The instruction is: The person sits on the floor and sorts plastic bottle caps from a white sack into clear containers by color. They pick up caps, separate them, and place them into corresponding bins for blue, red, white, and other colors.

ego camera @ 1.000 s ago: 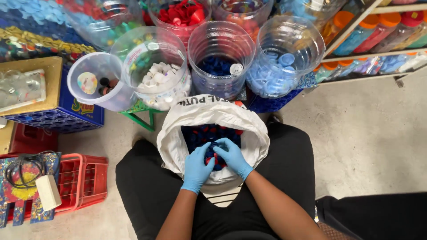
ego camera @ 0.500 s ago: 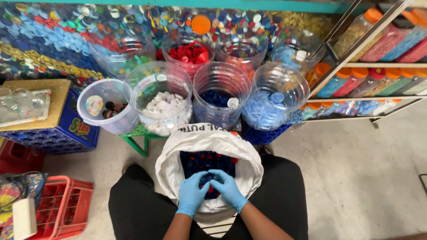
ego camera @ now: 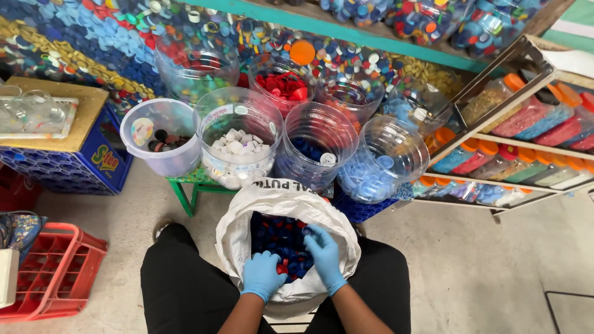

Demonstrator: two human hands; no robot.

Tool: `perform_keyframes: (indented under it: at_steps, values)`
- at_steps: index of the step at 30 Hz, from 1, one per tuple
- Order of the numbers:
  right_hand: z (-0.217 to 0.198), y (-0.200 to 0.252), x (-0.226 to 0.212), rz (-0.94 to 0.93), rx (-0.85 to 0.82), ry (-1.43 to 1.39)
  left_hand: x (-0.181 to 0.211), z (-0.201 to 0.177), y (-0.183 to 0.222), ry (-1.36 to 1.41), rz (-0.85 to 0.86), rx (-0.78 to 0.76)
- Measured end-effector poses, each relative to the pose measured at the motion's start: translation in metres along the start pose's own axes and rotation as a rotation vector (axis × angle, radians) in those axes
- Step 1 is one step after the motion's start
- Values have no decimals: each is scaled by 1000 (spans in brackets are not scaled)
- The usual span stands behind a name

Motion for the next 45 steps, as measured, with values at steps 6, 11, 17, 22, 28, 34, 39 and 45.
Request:
perform_keyframes:
  at_steps: [6, 11, 17, 22, 28, 34, 39, 45]
  values:
    - [-4, -34, -163, -212, 47, 120, 6, -20, 15, -66, 47, -150]
    - [-15, -72, -225, -360, 116, 159, 8, -14, 11, -157, 35, -182]
    - [-30, -99, -244, -462, 250, 126, 9, -17, 13, -184, 54, -170]
    - [-33, -96, -262, -453, 218, 137, 9, -18, 17, -109, 50, -141]
    - [-42, -110, -267, -395, 198, 161, 3, -10, 11, -88, 59, -71]
    - [-54, -120, -281, -97, 107, 269, 1, -8, 15, -41, 58, -76]
    - [-57, -101, -243, -160, 78, 81, 3, -23, 22, 52, 54, -30]
    - [-43, -55, -109, -229, -200, 19, 7, -43, 35, 222, -6, 123]
Point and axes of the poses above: each hand's wrist, its own y-axis away from the middle knuckle, its own z-axis out of the palm, x = y × z, the point moved 2 cm from there along -y, towards the middle knuckle, and after that the axes turned 13 degrees about -x, right-handed, at the moved point
